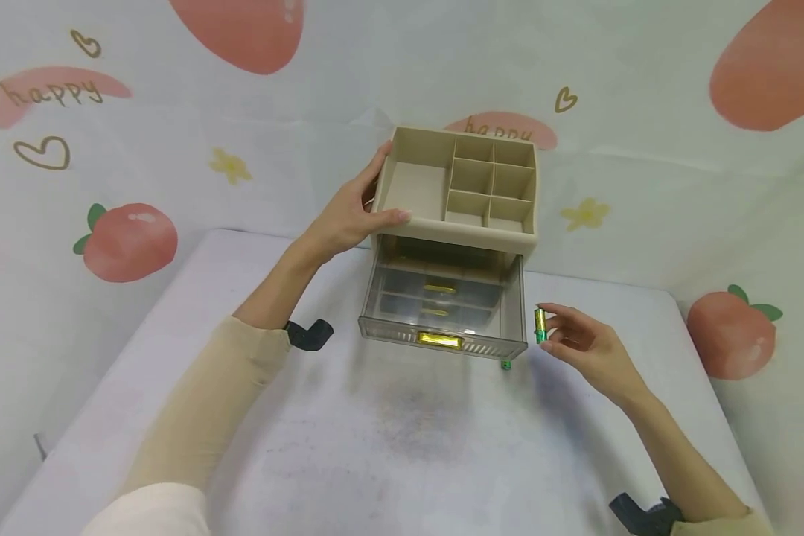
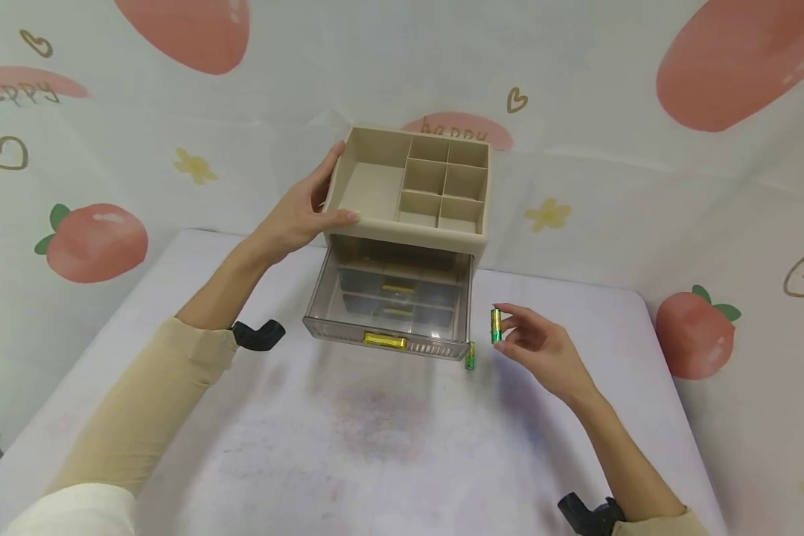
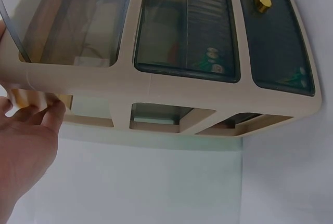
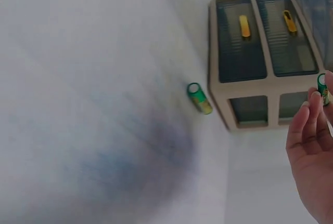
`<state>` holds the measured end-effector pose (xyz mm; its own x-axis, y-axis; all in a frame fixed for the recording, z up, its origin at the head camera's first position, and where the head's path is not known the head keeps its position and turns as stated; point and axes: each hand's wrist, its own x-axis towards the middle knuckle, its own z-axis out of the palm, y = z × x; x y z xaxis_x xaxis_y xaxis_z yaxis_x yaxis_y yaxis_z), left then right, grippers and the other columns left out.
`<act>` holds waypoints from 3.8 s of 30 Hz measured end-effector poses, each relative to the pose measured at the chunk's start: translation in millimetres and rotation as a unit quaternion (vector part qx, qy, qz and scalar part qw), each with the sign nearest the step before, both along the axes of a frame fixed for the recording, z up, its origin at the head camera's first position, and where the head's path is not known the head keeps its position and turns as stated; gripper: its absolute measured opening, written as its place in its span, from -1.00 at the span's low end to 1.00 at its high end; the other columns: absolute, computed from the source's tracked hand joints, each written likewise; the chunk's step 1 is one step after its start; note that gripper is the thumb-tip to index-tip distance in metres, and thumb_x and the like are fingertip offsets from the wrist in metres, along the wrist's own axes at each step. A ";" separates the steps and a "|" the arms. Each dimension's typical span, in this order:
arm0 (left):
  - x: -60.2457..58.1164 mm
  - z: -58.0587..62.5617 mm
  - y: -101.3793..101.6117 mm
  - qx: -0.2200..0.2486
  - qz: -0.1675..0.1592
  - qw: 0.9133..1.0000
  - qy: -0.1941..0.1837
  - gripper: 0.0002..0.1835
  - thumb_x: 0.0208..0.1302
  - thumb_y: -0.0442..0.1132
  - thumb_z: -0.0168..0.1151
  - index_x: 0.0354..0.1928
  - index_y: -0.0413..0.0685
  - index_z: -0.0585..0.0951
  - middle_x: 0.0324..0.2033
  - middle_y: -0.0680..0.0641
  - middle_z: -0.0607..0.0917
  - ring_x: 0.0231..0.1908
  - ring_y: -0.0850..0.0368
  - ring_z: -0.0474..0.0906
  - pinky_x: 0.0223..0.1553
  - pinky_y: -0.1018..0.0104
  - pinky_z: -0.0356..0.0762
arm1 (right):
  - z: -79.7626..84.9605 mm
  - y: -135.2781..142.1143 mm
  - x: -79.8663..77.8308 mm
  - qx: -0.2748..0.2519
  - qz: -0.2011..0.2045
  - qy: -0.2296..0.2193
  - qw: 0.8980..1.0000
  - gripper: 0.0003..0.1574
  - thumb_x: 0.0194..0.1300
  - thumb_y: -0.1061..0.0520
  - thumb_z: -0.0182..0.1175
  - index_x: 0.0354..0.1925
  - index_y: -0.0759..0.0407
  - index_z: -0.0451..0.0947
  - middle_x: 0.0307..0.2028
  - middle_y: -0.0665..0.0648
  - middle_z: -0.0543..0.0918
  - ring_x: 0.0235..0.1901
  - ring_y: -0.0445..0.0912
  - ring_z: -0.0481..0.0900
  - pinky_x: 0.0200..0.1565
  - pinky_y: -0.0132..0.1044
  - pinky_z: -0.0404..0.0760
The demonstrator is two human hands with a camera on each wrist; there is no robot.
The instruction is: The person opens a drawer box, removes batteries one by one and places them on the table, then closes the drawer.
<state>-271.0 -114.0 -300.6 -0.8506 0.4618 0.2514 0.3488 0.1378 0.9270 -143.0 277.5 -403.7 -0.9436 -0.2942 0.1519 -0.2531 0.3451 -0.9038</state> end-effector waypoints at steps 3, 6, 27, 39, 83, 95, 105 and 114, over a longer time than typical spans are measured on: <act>9.4 9.1 -1.8 -0.004 0.005 1.000 -0.005 0.06 0.27 -0.41 0.29 0.59 0.01 -0.21 0.52 -0.20 0.07 0.37 -0.10 0.22 0.35 0.06 0.21 | -10.0 -0.9 -1.2 -0.007 0.004 -0.012 1.000 -0.32 0.23 0.39 0.33 0.30 0.33 0.42 -0.18 0.07 0.64 -0.31 -0.20 0.60 -0.20 -0.42 0.60; 13.9 13.9 -0.9 -0.009 0.003 1.000 -0.005 0.06 0.28 -0.41 0.29 0.59 -0.02 -0.21 0.53 -0.20 0.04 0.37 -0.11 0.21 0.35 0.07 0.20 | -17.9 1.5 -1.0 -0.010 0.006 -0.021 1.000 -0.32 0.25 0.39 0.31 0.31 0.38 0.39 -0.18 0.09 0.66 -0.31 -0.20 0.61 -0.18 -0.42 0.60; 4.6 7.3 0.3 -0.009 0.002 1.000 0.002 0.06 0.27 -0.39 0.30 0.59 0.02 -0.22 0.52 -0.21 0.06 0.35 -0.11 0.23 0.34 0.06 0.22 | -54.8 10.6 -6.9 -0.014 0.024 -0.048 0.998 -0.36 0.26 0.37 0.30 0.29 0.36 0.40 -0.23 0.12 0.69 -0.29 -0.06 0.68 -0.26 -0.40 0.60; -9.6 -10.2 0.1 -0.005 0.004 1.000 0.015 0.06 0.27 -0.27 0.36 0.59 0.27 -0.15 0.48 -0.07 0.17 0.28 0.08 0.31 0.30 0.18 0.29 | -70.1 12.3 -10.1 0.009 0.032 -0.125 0.992 -0.28 0.27 0.36 0.29 0.32 0.51 0.28 -0.28 0.25 0.70 -0.35 -0.13 0.71 -0.27 -0.25 0.68; -2.2 -2.7 0.7 -0.008 0.001 1.000 0.008 0.07 0.29 -0.36 0.29 0.60 0.10 -0.23 0.55 -0.12 -0.02 0.40 -0.02 0.17 0.35 0.11 0.20 | -81.4 7.8 -12.2 0.054 0.010 -0.135 0.989 -0.13 0.19 0.34 0.37 0.32 0.64 0.19 -0.39 0.23 0.68 -0.51 -0.17 0.65 -0.39 -0.33 0.65; 3.5 1.6 0.6 -0.007 0.003 1.000 0.001 0.06 0.28 -0.36 0.30 0.60 0.07 -0.21 0.55 -0.15 -0.02 0.38 -0.05 0.19 0.35 0.13 0.20 | -84.8 8.6 -10.9 0.046 0.016 -0.129 0.990 -0.17 0.21 0.39 0.33 0.32 0.65 0.19 -0.40 0.24 0.65 -0.48 -0.16 0.66 -0.37 -0.29 0.67; -8.6 -12.1 -1.2 -0.010 0.009 1.000 0.014 0.06 0.28 -0.26 0.34 0.59 0.30 -0.16 0.54 0.00 0.02 0.35 0.11 0.23 0.33 0.19 0.24 | -86.3 9.0 -11.2 0.011 0.001 -0.128 0.992 -0.27 0.23 0.40 0.30 0.28 0.63 0.26 -0.40 0.18 0.64 -0.49 -0.15 0.65 -0.40 -0.26 0.67; -7.4 -9.9 0.2 -0.009 0.008 1.000 0.017 0.07 0.27 -0.25 0.36 0.60 0.26 -0.16 0.53 -0.02 0.05 0.32 0.11 0.27 0.32 0.20 0.26 | -79.0 7.0 -5.2 -0.031 -0.036 -0.104 0.993 -0.56 0.37 0.36 0.18 0.18 0.50 0.44 -0.44 0.10 0.63 -0.53 -0.14 0.59 -0.48 -0.24 0.64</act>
<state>-278.3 -113.8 -310.5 -0.8490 0.4527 0.2726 0.3783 0.1605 0.9117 -148.2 284.5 -482.7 -0.9747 -0.2209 -0.0332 -0.0349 0.2973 -0.9541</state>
